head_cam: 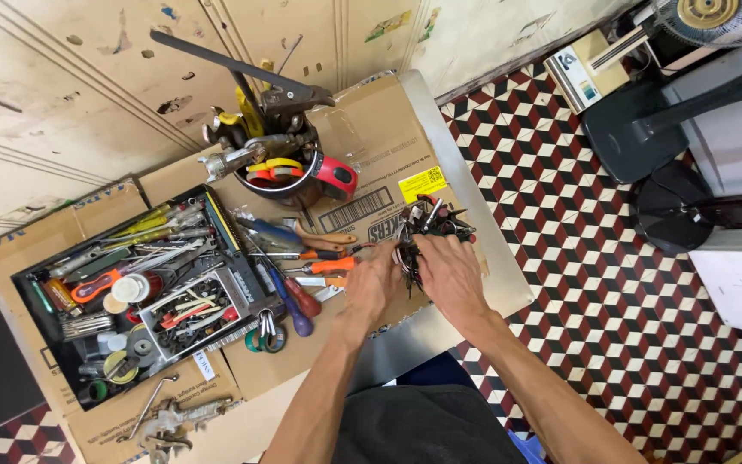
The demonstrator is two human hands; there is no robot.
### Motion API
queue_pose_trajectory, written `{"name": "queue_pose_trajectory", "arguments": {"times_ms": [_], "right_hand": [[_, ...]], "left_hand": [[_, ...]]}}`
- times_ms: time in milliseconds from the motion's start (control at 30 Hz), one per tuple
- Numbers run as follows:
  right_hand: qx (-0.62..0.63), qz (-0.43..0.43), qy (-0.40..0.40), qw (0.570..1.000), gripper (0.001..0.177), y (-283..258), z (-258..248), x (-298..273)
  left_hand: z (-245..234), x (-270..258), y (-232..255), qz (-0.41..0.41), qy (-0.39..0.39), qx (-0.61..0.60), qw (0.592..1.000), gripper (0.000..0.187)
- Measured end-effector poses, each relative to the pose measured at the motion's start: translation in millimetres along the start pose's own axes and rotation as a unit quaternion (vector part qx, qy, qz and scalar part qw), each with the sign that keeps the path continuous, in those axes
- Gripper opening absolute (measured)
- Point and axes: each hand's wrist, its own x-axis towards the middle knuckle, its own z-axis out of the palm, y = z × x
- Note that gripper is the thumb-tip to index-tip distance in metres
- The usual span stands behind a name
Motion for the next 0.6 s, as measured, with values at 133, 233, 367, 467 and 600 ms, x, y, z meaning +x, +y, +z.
{"name": "queue_pose_trajectory", "arguments": {"times_ms": [133, 233, 367, 467, 600], "right_hand": [[-0.038, -0.042, -0.02, 0.998, 0.033, 19.1, 10.8, 2.6], [-0.028, -0.079, 0.003, 0.996, 0.03, 28.5, 1.5, 0.7], [0.029, 0.005, 0.059, 0.998, 0.026, 24.1, -27.2, -6.7], [0.033, 0.072, 0.067, 0.995, 0.024, 13.2, -37.2, -13.6], [0.128, 0.253, 0.069, 0.956, 0.022, -7.7, -50.0, -20.7]], "left_hand": [[6.4, 9.0, -1.8, -0.095, -0.063, 0.067, 0.991, 0.028], [9.7, 12.1, -14.7, 0.031, 0.003, 0.053, 0.998, 0.023], [9.5, 18.8, -13.6, 0.054, 0.015, 0.053, 0.997, 0.015], [12.9, 15.4, -18.4, 0.062, 0.014, 0.049, 0.997, 0.015], [2.6, 10.8, -3.3, 0.053, 0.031, 0.046, 0.997, 0.016]]}}
